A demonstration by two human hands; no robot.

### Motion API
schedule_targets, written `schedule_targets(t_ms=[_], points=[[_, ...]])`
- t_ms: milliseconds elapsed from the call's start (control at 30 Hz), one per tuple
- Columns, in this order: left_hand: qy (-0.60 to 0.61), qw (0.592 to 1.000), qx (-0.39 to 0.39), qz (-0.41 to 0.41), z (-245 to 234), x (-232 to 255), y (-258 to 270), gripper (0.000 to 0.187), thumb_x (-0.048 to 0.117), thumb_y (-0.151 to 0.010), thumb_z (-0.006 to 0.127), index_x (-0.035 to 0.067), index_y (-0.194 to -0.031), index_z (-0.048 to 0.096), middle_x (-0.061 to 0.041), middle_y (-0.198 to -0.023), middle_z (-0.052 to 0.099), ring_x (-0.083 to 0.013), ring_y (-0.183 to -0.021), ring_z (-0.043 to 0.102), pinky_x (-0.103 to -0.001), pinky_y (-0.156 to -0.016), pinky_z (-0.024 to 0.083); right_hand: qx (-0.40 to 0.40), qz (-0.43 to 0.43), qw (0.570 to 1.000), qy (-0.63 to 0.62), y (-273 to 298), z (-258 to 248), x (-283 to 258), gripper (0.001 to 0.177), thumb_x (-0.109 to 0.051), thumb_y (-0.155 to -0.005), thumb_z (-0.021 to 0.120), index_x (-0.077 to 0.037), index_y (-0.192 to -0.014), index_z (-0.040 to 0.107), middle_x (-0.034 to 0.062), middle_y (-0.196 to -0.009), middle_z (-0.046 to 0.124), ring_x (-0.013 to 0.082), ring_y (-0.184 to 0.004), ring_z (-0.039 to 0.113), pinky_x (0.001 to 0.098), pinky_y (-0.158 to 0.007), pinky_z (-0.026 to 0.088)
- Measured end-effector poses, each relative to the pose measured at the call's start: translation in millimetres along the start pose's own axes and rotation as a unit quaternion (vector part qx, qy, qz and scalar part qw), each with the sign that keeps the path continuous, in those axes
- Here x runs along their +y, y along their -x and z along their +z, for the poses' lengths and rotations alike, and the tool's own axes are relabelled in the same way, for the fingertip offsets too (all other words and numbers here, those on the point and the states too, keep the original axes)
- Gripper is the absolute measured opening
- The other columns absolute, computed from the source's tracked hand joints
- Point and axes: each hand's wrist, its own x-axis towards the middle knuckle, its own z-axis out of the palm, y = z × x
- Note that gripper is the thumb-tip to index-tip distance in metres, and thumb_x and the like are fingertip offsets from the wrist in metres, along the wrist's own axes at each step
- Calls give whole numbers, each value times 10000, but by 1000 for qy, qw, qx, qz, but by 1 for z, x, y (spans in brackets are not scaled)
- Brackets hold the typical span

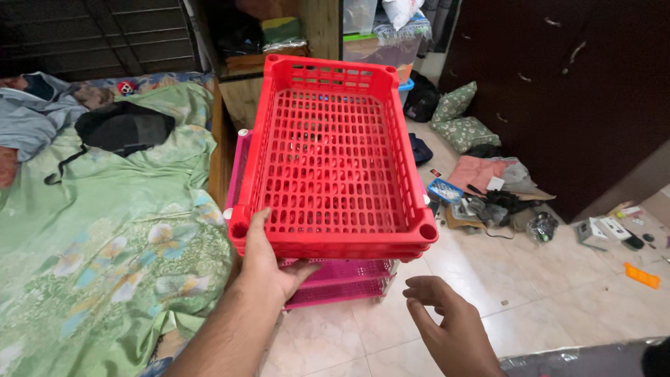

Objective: The person disassembles a red plastic basket by removing cylindrical connectors, then reassembles it by inserting the connectors into the basket frame. They also place several red caps on the table.

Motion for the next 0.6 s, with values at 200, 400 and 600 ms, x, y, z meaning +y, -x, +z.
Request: schedule_targets(t_ms=[200,400,600], points=[[22,999,-34,10,-8,-5,1,871,614,-741,726,173,-1469,540,-165,-1489,543,-428,-1354,518,-682,-1114,419,3,20,1000,-2,22,5,12,434,-302,-907,721,-180,-1311,624,12,-1166,786,145,-1121,750,359,-963,573],[-160,987,-24,-1,-19,-24,32,1129,756,-696,684,203,-1609,318,-176,-1654,308,-505,-1486,293,-714,-1137,344,23,47,999,11,56,8,27,432,-326,-900,739,-202,-1302,643,-12,-1177,737,139,-1110,738,360,-917,581],[-377,915,-94,-105,-77,-86,53,1168,637,-694,733,318,-1638,125,-151,-1702,231,-486,-1530,282,-698,-1199,312,135,74,988,16,123,-3,45,401,-295,-894,707,-186,-1278,671,4,-1244,741,172,-1181,691,371,-898,551]])
